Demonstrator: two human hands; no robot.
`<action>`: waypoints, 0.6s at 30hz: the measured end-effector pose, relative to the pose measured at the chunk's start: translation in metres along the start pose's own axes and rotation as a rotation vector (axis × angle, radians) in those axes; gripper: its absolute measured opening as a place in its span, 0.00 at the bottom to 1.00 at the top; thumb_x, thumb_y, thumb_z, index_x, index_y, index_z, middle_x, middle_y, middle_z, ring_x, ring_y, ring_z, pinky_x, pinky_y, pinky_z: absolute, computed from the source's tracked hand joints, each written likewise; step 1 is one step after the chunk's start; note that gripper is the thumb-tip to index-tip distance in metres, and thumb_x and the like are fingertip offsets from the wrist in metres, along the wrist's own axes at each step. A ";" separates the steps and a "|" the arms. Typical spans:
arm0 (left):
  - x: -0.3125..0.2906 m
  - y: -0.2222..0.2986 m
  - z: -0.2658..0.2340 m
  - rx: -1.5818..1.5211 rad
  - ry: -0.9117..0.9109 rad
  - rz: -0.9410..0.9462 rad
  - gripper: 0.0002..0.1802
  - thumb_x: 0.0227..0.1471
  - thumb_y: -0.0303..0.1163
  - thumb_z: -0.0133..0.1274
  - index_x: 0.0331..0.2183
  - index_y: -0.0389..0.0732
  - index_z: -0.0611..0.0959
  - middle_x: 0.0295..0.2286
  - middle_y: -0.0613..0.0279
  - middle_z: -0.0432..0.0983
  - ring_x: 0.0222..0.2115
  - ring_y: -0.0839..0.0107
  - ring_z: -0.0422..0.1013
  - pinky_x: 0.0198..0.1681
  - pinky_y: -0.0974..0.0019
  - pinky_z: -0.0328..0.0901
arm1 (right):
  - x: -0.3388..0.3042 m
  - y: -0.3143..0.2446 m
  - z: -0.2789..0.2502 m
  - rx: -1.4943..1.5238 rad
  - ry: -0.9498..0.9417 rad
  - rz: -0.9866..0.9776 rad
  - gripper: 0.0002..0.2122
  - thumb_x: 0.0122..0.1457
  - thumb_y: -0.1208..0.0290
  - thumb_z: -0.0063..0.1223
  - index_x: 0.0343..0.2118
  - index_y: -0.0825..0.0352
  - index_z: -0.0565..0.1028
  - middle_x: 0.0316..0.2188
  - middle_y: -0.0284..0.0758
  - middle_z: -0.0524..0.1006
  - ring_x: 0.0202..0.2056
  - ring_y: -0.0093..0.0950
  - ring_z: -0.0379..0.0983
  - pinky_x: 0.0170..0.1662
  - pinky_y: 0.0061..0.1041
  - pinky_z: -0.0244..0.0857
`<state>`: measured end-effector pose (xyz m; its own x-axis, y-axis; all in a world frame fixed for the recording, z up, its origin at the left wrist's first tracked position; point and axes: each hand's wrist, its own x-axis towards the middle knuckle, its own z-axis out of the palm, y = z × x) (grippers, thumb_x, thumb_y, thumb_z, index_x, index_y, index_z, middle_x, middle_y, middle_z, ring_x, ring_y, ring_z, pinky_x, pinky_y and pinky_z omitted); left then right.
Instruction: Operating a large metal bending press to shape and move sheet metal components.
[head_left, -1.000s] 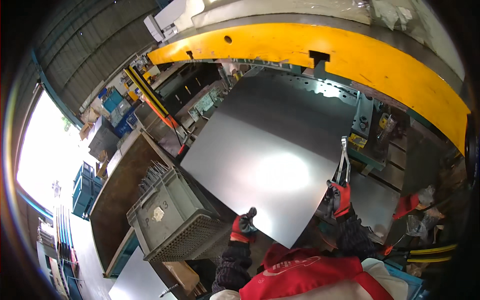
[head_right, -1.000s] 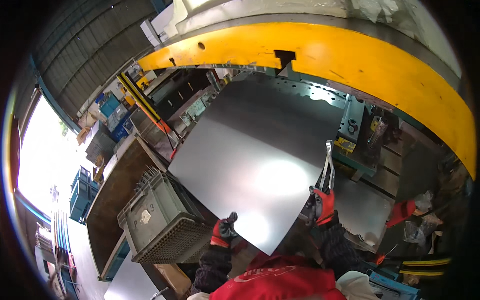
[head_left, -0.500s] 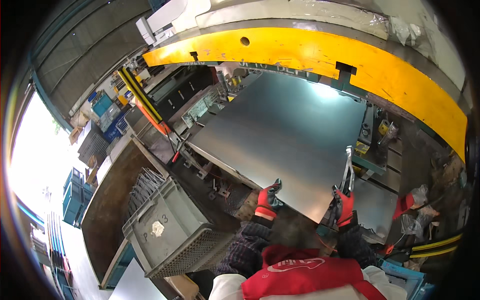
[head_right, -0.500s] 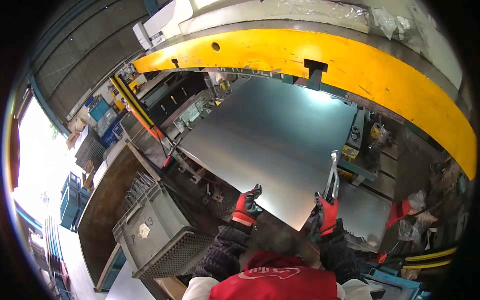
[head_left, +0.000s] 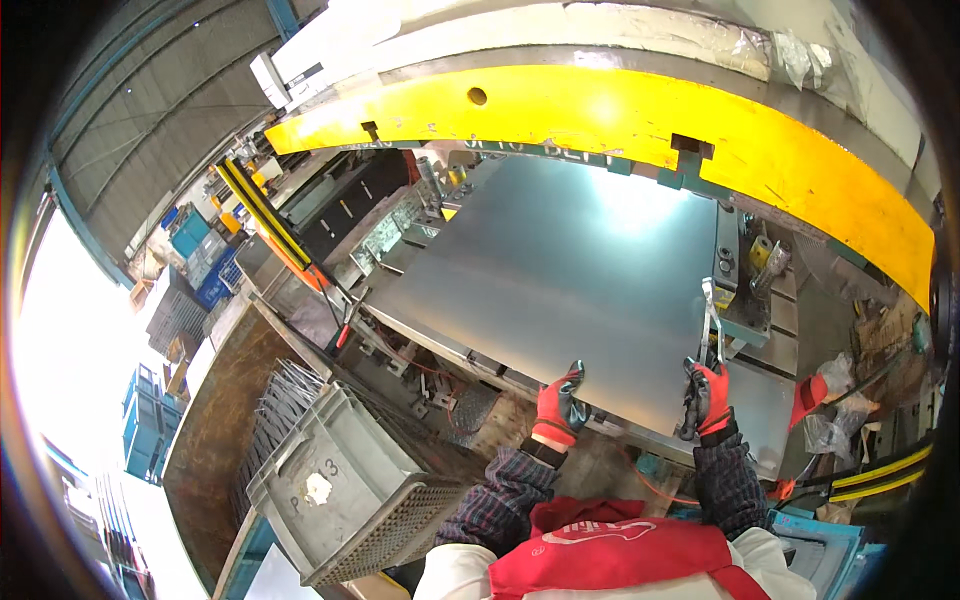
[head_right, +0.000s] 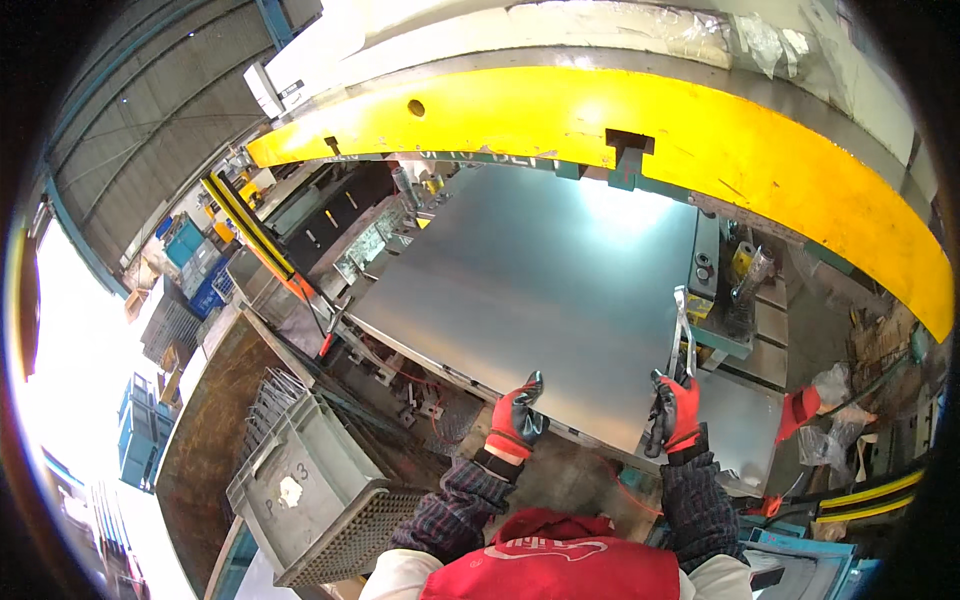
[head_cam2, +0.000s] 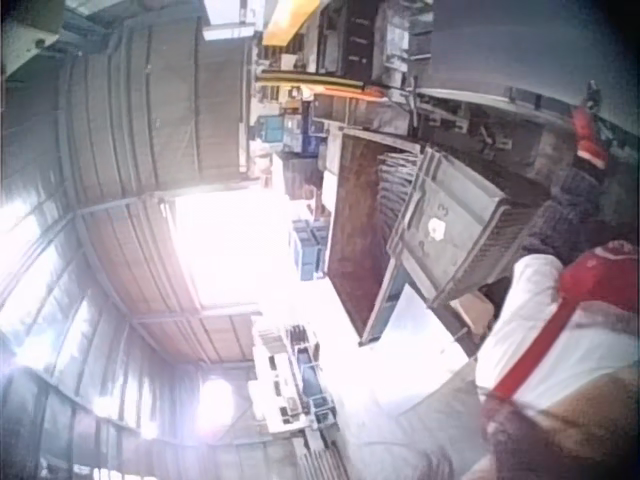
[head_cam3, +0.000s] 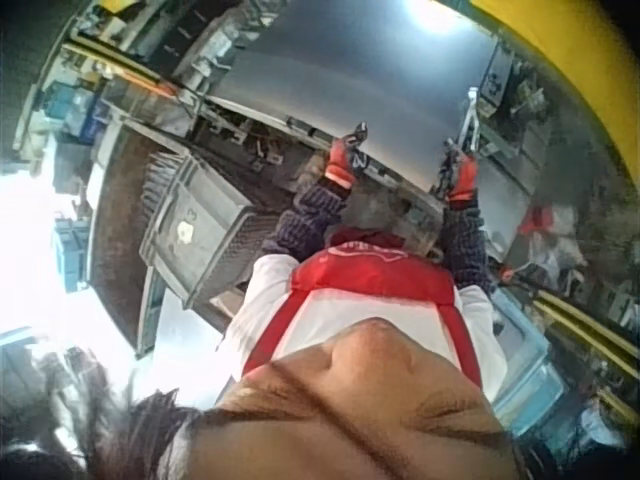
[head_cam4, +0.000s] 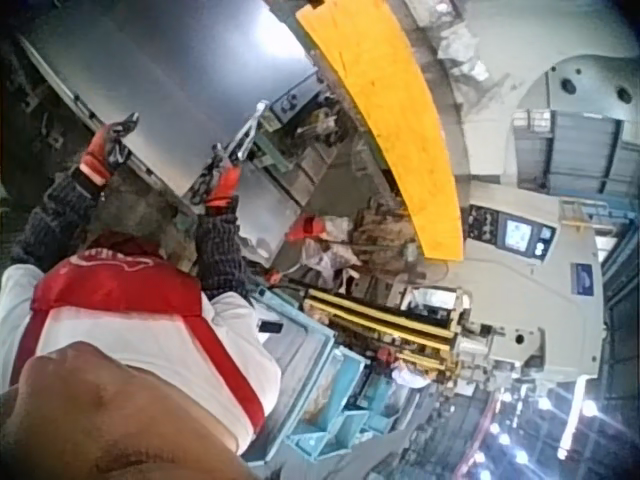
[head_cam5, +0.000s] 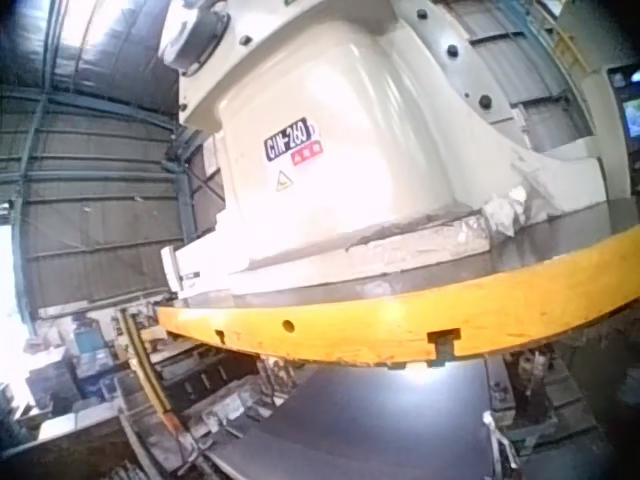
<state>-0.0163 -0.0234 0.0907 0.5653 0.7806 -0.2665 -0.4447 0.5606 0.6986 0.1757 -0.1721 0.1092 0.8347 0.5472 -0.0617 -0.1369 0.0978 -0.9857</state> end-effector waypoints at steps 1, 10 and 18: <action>-0.004 -0.002 0.002 0.060 -0.109 0.140 0.13 0.40 0.25 0.46 0.33 0.35 0.73 0.26 0.67 0.70 0.23 0.83 0.65 0.25 0.80 0.61 | -0.011 -0.018 0.004 0.000 -0.037 -0.009 0.04 0.43 0.72 0.48 0.21 0.65 0.67 0.10 0.26 0.64 0.09 0.17 0.58 0.11 0.16 0.52; 0.013 0.003 0.018 -0.105 0.021 -0.200 0.05 0.42 0.32 0.46 0.24 0.45 0.75 0.20 0.71 0.70 0.18 0.81 0.65 0.14 0.79 0.58 | 0.018 -0.006 -0.007 0.058 -0.025 0.026 0.07 0.42 0.73 0.46 0.26 0.67 0.66 0.14 0.29 0.66 0.12 0.19 0.61 0.13 0.17 0.56; 0.034 0.026 -0.015 0.045 -0.252 -0.028 0.14 0.43 0.32 0.44 0.36 0.41 0.72 0.34 0.62 0.68 0.34 0.71 0.66 0.35 0.65 0.63 | 0.025 0.010 -0.024 0.158 -0.034 0.036 0.09 0.42 0.74 0.49 0.28 0.71 0.68 0.23 0.31 0.69 0.24 0.19 0.65 0.27 0.17 0.59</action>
<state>-0.0189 0.0220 0.0901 0.7349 0.6683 -0.1155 -0.3988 0.5635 0.7234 0.2077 -0.1771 0.0941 0.8096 0.5804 -0.0880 -0.2506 0.2061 -0.9459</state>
